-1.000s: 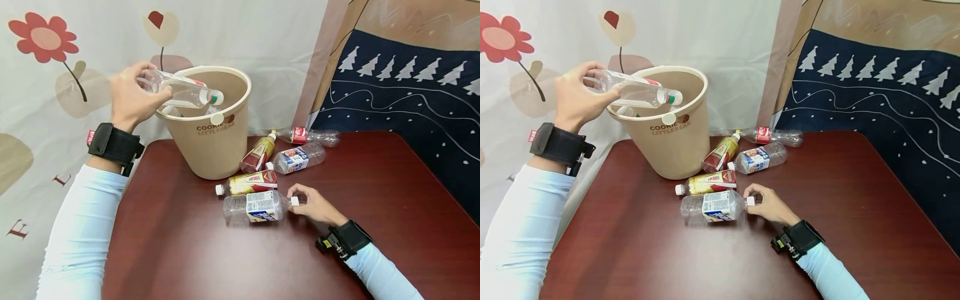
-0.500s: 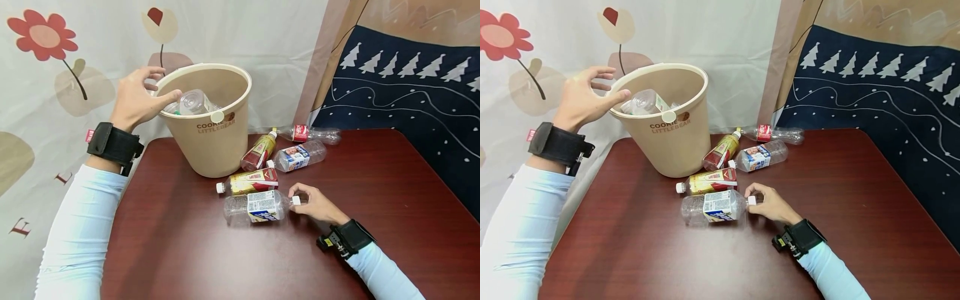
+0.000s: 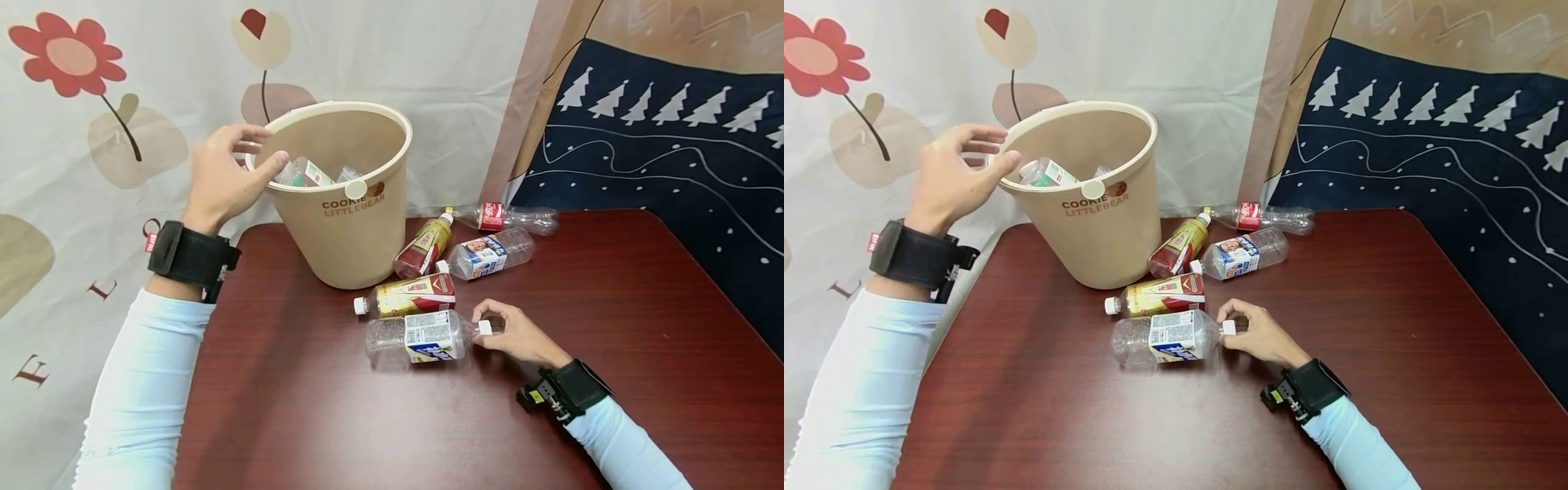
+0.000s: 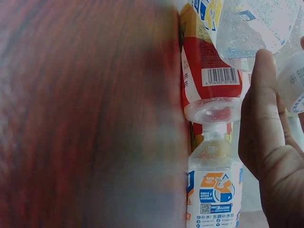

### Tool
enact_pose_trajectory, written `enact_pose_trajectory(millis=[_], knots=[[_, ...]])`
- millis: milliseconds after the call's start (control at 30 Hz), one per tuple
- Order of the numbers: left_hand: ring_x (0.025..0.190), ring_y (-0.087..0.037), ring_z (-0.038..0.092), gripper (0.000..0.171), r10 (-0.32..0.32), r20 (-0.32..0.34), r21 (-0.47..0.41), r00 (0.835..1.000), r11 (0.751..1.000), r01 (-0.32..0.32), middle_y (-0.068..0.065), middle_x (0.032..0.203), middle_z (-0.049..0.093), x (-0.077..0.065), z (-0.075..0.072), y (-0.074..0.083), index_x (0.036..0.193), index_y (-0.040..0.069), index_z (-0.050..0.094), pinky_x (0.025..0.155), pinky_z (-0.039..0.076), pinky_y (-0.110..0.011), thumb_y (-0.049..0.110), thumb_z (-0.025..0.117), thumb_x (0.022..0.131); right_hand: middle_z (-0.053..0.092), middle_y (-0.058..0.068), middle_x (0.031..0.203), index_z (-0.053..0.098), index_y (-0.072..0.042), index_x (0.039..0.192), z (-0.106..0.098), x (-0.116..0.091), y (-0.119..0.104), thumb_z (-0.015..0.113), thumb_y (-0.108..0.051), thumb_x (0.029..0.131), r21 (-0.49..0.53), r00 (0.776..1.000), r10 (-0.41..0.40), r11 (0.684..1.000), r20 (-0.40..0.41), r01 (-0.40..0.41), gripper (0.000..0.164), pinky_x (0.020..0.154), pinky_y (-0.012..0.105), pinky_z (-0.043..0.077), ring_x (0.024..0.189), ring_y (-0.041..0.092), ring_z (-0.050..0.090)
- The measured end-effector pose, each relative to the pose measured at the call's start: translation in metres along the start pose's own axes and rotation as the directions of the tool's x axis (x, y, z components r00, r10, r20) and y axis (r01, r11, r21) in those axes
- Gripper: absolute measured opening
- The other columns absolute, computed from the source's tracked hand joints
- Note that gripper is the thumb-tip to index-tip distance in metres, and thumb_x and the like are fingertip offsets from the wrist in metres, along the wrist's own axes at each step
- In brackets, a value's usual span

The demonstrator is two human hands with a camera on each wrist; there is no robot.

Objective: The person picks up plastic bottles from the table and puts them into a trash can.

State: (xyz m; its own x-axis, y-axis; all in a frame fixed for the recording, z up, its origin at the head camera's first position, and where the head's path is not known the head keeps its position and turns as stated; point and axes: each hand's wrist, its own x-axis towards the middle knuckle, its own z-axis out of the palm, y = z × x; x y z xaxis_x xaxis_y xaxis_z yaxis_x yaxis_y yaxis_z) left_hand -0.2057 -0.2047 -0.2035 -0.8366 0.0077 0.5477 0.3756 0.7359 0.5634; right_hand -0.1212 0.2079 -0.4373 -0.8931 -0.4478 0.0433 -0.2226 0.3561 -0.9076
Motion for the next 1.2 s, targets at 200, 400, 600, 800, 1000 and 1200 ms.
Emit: enact_pose_trajectory(millis=[200, 400, 600, 800, 1000, 1200], knots=[[0.096, 0.003, 0.054, 0.032, 0.155, -0.229, -0.127, 0.961, 0.974, -0.187, 0.000, 0.102, 0.067, -0.027, 0.011, -0.010, 0.107, 0.002, 0.072, 0.082, 0.043, -0.016, 0.020, 0.068, 0.081, 0.056, 0.010, 0.101, 0.058, -0.009, 0.101, 0.001, 0.001, -0.003, 0.071, -0.003, 0.083, 0.024, 1.000, -0.002, 1.000, 0.002, 0.002, 0.022, 0.072, 0.024, 0.046, 0.091, 0.015, 0.054], [0.091, -0.005, 0.058, 0.037, 0.320, -0.447, -0.260, 0.835, 0.847, -0.464, -0.019, 0.090, 0.067, -0.060, 0.028, -0.003, 0.090, -0.009, 0.069, 0.076, 0.044, -0.017, 0.023, 0.064, 0.075, 0.056, 0.007, 0.100, 0.057, -0.008, 0.101, -0.002, 0.001, -0.006, 0.070, 0.000, 0.083, 0.039, 0.999, -0.021, 0.999, -0.025, 0.022, 0.023, 0.070, 0.023, 0.046, 0.087, 0.012, 0.055], [0.087, -0.013, 0.060, 0.044, 0.431, -0.415, -0.374, 0.801, 0.722, -0.582, -0.027, 0.088, 0.064, -0.099, 0.056, -0.009, 0.088, -0.012, 0.065, 0.076, 0.047, -0.019, 0.031, 0.069, 0.082, 0.055, 0.004, 0.098, 0.056, -0.006, 0.103, -0.006, -0.001, -0.009, 0.069, 0.001, 0.084, 0.056, 0.998, -0.046, 0.997, -0.046, 0.049, 0.024, 0.069, 0.022, 0.047, 0.083, 0.010, 0.055], [0.097, -0.016, 0.062, 0.048, 0.426, -0.210, -0.597, 0.880, 0.657, -0.461, -0.020, 0.108, 0.064, -0.133, 0.078, -0.026, 0.103, -0.017, 0.061, 0.082, 0.053, -0.026, 0.024, 0.072, 0.083, 0.056, 0.000, 0.099, 0.057, -0.004, 0.103, -0.010, -0.003, -0.018, 0.070, 0.002, 0.084, 0.064, 0.993, -0.072, 0.995, -0.093, 0.079, 0.024, 0.069, 0.020, 0.048, 0.084, 0.011, 0.054], [0.113, -0.021, 0.061, 0.061, 0.381, 0.000, -0.752, 0.925, 0.609, -0.251, -0.013, 0.126, 0.058, -0.155, 0.095, -0.034, 0.121, -0.017, 0.052, 0.091, 0.054, -0.032, 0.025, 0.074, 0.084, 0.057, -0.005, 0.096, 0.056, -0.002, 0.102, -0.014, -0.005, -0.027, 0.069, 0.006, 0.083, 0.080, 0.982, -0.123, 0.988, -0.144, 0.135, 0.024, 0.056, 0.022, 0.044, 0.066, 0.010, 0.048], [0.118, -0.019, 0.058, 0.066, 0.346, 0.158, -0.786, 0.925, 0.611, -0.094, -0.005, 0.132, 0.055, -0.167, 0.113, -0.035, 0.129, -0.013, 0.048, 0.095, 0.054, -0.038, 0.024, 0.076, 0.082, 0.057, -0.005, 0.098, 0.056, -0.002, 0.101, -0.016, -0.009, -0.033, 0.068, 0.007, 0.083, 0.103, 0.978, -0.133, 0.983, -0.163, 0.151, 0.023, 0.059, 0.021, 0.046, 0.075, 0.011, 0.051]])
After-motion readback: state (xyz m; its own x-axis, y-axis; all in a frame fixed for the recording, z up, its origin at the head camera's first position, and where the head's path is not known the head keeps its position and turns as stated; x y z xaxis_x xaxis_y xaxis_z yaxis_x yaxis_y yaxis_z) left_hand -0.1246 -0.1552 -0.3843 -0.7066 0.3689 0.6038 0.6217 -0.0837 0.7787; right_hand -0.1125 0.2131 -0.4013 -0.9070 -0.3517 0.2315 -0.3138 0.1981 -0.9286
